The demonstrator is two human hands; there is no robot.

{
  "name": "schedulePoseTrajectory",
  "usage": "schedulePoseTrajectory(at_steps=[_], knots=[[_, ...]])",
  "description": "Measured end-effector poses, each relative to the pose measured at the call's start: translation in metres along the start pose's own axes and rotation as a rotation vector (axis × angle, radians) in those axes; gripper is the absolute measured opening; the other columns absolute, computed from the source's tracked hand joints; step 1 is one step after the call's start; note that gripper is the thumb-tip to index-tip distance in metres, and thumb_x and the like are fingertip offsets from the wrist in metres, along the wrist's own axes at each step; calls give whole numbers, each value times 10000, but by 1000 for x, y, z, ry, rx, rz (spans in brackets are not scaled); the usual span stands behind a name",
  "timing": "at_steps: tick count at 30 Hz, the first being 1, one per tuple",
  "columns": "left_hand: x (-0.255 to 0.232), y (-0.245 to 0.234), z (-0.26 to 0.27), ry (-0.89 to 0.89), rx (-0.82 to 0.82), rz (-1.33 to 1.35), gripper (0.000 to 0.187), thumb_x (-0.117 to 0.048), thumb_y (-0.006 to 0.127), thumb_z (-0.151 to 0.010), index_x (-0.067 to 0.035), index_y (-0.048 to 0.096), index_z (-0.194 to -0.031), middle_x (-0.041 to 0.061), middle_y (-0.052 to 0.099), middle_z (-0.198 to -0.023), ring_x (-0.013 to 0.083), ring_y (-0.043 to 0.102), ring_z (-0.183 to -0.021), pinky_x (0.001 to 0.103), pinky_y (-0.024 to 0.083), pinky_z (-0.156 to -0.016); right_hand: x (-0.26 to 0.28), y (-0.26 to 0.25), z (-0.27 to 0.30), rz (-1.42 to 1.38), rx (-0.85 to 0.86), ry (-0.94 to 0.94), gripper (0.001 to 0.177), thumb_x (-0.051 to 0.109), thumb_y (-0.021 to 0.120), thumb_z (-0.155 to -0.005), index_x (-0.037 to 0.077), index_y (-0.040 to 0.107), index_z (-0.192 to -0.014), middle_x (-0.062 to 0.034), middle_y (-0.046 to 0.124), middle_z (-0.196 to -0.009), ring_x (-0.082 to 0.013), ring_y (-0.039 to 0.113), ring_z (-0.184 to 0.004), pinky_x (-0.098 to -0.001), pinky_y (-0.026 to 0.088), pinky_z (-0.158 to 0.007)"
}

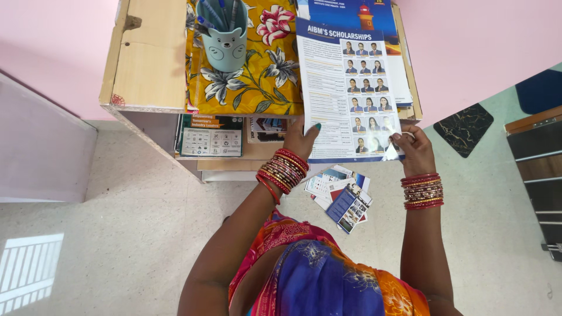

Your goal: The person picks up and looks through several educational brochures and sheets of photos, placing them one by one into a shelf compartment.

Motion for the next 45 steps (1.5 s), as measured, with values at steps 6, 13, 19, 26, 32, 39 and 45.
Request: schedulePoseTrajectory(at_steps=[6, 13, 19, 26, 32, 39, 45], knots=[[-8, -14, 51, 112, 114, -151, 405, -180, 596, -1018, 33, 553, -1359, 195, 724, -1148, 223, 705, -1044, 356, 560, -906, -19, 17, 22, -74, 153, -123, 220, 31, 642, -1033, 18, 637, -1253, -67, 708, -1136, -111, 674, -1016, -260, 578, -890], [190, -120, 143, -488, 37, -180, 563, -296, 813, -906, 158, 566, -1128, 201, 780, -1038, 202, 741, -952, 380, 617, -841, -67, 98, 49, 165, 453, -171, 109, 69, 703, -1035, -21, 642, -1043, -102, 757, -1053, -138, 705, -972, -287, 582, -861], [297, -177, 253, -511, 81, 24, 515, -202, 750, -879, 87, 621, -1286, 193, 729, -1197, 239, 681, -1068, 368, 545, -957, -201, 210, 59, 497, 684, 53, 212, 180, 728, -971, -16, 713, -1050, -57, 704, -834, -110, 607, -732, -286, 515, -662], [332, -224, 237, -589, -122, 61, 476, -121, 718, -870, 46, 598, -1300, 162, 716, -1260, 239, 684, -1137, 354, 527, -1004, -315, 245, 32, 297, 620, 478, 244, 156, 710, -915, 11, 690, -1111, -38, 718, -878, -97, 653, -713, -266, 562, -626], [303, -297, 147, -435, -385, -78, 412, -151, 683, -915, 15, 630, -1288, 188, 761, -1154, 269, 732, -1035, 371, 562, -924, -334, 293, -23, 294, 522, 449, 272, 219, 701, -964, 41, 701, -1170, -24, 709, -932, -111, 604, -749, -281, 499, -634], [349, -372, 136, -691, -605, -218, 464, -99, 656, -867, -42, 583, -1322, 202, 717, -1174, 351, 688, -1111, 414, 526, -960, -382, 354, -25, 359, 481, 603, 220, 157, 704, -898, 75, 697, -1102, -32, 716, -907, -138, 678, -776, -311, 574, -689], [371, -385, 146, -723, -706, -234, 479, -72, 626, -847, -87, 596, -1324, 232, 718, -1193, 388, 693, -1114, 434, 539, -963, -401, 360, -19, 524, 454, 600, 204, 243, 757, -901, 92, 722, -1033, -21, 615, -776, -174, 545, -666, -332, 465, -564]])
Point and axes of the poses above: each hand's wrist, its own z-axis away from the middle knuckle, its own y-axis out of the palm, x = y × z, the point moved 10 cm from there along -z, towards the middle knuckle
